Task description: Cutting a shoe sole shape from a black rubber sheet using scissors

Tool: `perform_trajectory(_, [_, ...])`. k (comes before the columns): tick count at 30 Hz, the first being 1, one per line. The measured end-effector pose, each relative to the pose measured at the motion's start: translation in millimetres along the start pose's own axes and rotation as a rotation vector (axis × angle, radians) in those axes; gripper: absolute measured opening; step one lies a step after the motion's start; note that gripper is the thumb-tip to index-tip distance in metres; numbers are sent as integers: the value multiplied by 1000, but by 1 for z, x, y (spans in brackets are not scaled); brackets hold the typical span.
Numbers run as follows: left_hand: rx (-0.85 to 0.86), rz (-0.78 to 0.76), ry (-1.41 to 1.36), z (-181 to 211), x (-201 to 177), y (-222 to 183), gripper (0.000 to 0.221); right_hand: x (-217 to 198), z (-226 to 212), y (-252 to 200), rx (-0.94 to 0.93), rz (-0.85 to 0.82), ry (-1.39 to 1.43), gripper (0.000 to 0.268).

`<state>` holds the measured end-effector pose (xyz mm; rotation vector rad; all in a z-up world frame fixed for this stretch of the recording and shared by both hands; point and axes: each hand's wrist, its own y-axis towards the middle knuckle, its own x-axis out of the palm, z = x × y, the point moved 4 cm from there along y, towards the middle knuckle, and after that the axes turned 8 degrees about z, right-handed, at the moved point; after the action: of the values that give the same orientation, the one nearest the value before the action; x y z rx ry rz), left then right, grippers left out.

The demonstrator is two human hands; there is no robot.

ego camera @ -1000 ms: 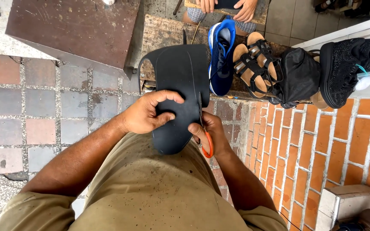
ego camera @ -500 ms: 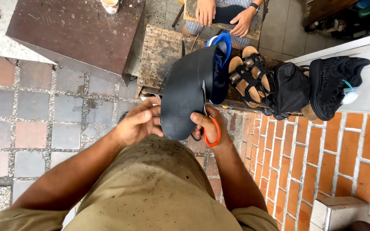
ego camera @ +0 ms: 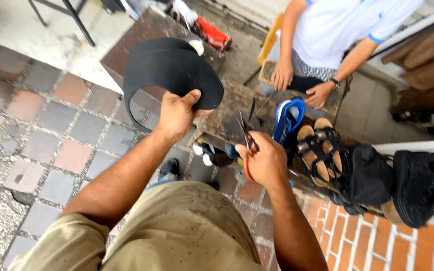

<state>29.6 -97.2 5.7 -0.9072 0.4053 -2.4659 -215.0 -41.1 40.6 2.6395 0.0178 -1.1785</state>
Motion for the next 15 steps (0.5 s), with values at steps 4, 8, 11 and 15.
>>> perform_trajectory(4, [121,129,56,-27,-10,46,25,30,-19,71,-174,145,-204,34])
perform_trajectory(8, [172,117,5,-33,-19,81,19,22,-43,120,-213,0,-325,33])
perform_trajectory(11, [174,128,-74,-30,-23,74,23,23,-42,144,-282,-118,-394,34])
perform_trajectory(15, [238,138,-103,12,1,44,24,38,-22,122,-283,-165,-352,38])
